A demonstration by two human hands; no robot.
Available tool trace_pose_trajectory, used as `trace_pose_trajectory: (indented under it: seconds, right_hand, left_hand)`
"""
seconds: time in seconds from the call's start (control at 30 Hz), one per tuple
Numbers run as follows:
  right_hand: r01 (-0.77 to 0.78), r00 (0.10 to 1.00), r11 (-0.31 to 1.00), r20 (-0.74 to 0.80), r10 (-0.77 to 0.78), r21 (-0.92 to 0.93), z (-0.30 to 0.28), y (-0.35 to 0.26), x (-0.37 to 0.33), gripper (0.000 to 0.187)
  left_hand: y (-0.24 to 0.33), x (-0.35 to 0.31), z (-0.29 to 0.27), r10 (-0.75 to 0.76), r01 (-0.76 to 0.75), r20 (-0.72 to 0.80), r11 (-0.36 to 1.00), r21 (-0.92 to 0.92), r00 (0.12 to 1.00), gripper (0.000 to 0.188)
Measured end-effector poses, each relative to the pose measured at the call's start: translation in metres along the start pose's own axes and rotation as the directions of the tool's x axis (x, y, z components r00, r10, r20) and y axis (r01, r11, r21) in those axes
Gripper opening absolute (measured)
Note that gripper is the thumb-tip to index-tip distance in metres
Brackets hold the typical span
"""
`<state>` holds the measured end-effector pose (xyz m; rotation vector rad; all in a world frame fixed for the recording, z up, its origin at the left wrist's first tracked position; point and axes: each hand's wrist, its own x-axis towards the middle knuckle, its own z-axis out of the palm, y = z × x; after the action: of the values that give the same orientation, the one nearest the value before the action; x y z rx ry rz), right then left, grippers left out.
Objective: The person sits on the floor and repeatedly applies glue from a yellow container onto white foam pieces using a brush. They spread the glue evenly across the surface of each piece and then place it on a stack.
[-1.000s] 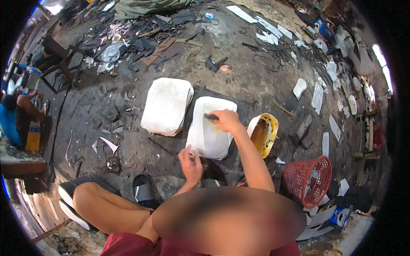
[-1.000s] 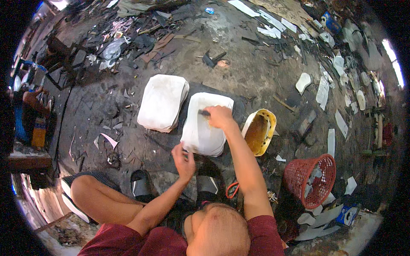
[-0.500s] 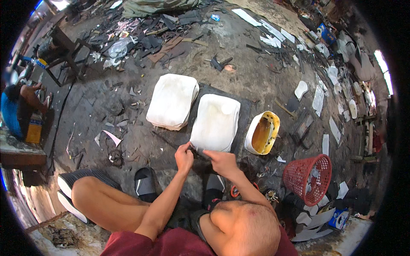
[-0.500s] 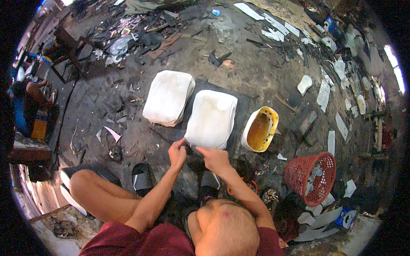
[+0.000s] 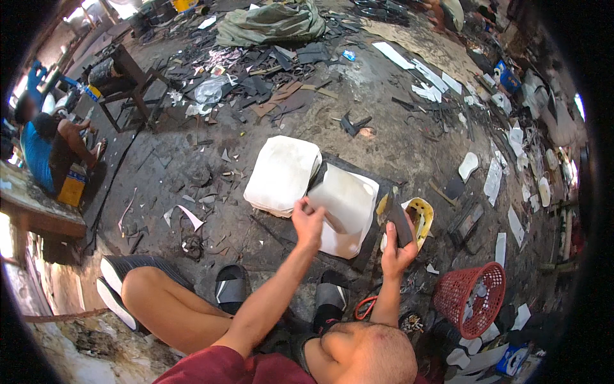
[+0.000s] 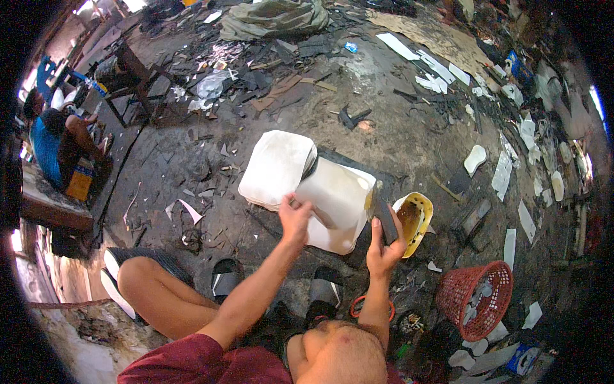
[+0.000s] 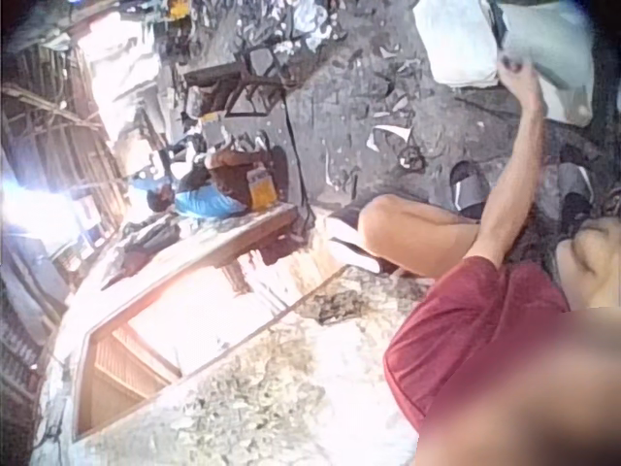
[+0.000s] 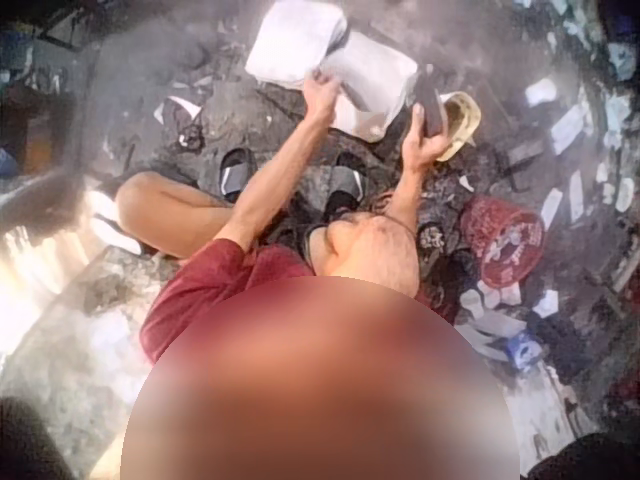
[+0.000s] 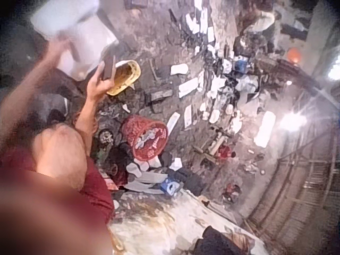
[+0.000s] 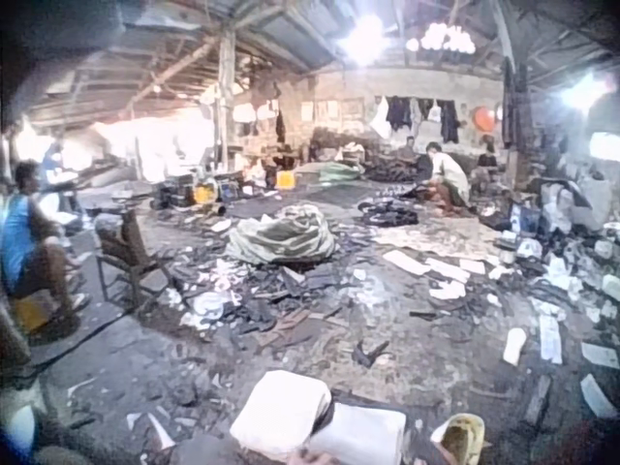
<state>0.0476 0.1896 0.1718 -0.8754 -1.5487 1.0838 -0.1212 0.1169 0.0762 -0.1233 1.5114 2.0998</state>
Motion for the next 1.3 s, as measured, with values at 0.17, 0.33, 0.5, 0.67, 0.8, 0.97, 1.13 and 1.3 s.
trace_pose_trajectory:
  seconds: [0.17, 0.33, 0.5, 0.67, 0.8, 0.97, 1.13, 1.3]
  right_hand:
    - [0.039, 0.999, 0.996, 0.016, -0.038, -0.077, -0.012, 0.000, -0.003, 0.032]
    - [-0.015, 0.999, 0.992, 0.032, 0.019, -0.124, -0.010, 0.001, -0.006, 0.032]
    - [-0.040, 0.998, 0.991, 0.048, 0.047, -0.128, -0.006, 0.007, -0.009, 0.034]
    - [0.067, 0.969, 0.925, 0.247, 0.029, -0.373, 0.015, 0.036, 0.041, 0.035]
    - [0.296, 0.872, 0.769, 0.489, 0.024, -0.566, 0.074, 0.092, 0.071, 0.037]
    - [0.681, 0.730, 0.161, 0.681, -0.064, -0.715, 0.111, 0.118, 0.009, 0.040]
    - [0.179, 0.941, 0.513, 0.298, 0.158, -0.839, 0.078, 0.110, 0.039, 0.029]
    - [0.088, 0.864, 0.453, 0.295, 0.409, -0.887, 0.105, 0.137, 0.076, 0.031]
  left_hand:
    - [0.066, 0.061, -0.050, 0.061, -0.074, -0.092, 0.986, -0.147, 0.994, 0.052]
    - [0.067, 0.102, -0.112, -0.007, 0.068, -0.396, 0.988, 0.139, 0.918, 0.060]
    - [0.046, 0.111, -0.128, 0.042, 0.019, -0.401, 0.989, 0.147, 0.915, 0.066]
    - [0.014, 0.039, -0.109, 0.856, -0.384, -0.014, 0.246, 0.890, 0.516, 0.058]
    - [-0.047, -0.038, -0.080, 0.243, -0.883, 0.850, 0.175, 0.435, 0.467, 0.046]
    - [-0.074, -0.044, -0.084, -0.053, -0.891, 0.895, 0.086, 0.446, 0.443, 0.057]
    - [-0.074, -0.035, -0.093, -0.010, -0.929, 0.930, 0.053, 0.367, 0.367, 0.055]
    - [-0.075, -0.034, -0.093, -0.001, -0.932, 0.935, 0.082, 0.354, 0.355, 0.052]
